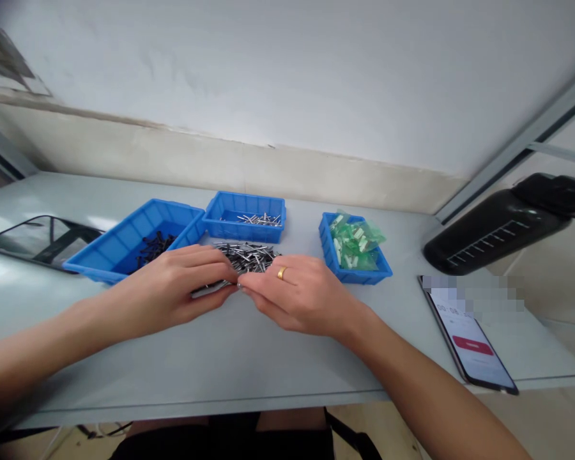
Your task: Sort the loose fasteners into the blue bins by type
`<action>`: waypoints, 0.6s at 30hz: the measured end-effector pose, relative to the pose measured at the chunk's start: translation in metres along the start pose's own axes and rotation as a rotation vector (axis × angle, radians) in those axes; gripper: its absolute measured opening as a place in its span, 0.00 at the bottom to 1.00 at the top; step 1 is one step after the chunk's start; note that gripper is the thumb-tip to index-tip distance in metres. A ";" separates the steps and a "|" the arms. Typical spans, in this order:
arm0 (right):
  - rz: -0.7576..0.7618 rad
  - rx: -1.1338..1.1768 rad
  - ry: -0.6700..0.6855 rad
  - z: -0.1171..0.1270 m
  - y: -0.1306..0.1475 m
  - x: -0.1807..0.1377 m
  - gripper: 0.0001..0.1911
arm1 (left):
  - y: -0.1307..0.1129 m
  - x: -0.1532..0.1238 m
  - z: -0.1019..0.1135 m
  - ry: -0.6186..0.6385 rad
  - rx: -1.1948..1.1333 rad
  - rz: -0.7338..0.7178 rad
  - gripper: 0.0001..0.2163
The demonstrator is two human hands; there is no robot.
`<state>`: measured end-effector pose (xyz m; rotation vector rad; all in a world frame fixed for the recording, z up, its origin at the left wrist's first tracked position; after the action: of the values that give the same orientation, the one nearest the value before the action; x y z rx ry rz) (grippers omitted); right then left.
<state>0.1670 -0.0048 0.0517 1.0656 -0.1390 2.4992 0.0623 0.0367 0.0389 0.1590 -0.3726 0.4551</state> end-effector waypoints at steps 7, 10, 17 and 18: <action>-0.125 -0.019 -0.011 0.004 -0.009 0.000 0.06 | 0.006 -0.001 0.006 -0.061 -0.028 0.053 0.07; -0.162 -0.010 0.002 0.003 -0.013 0.000 0.07 | 0.007 -0.001 0.007 -0.079 -0.018 0.067 0.07; -0.192 -0.006 0.034 0.002 -0.017 0.000 0.08 | 0.011 -0.002 0.010 -0.102 -0.021 0.106 0.06; -0.200 -0.002 0.042 0.001 -0.018 0.000 0.08 | 0.011 -0.002 0.011 -0.106 -0.024 0.103 0.06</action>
<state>0.1754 0.0114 0.0511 0.9752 -0.0212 2.3392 0.0524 0.0431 0.0490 0.1418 -0.4916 0.5453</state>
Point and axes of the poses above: each hand's wrist, its own x-axis towards the middle knuckle, its own z-axis out of the back of the hand, y = z × x, the point moved 8 cm from there along x, towards the middle knuckle, and after that the axes turned 14 degrees about x, right-handed, at the moved point
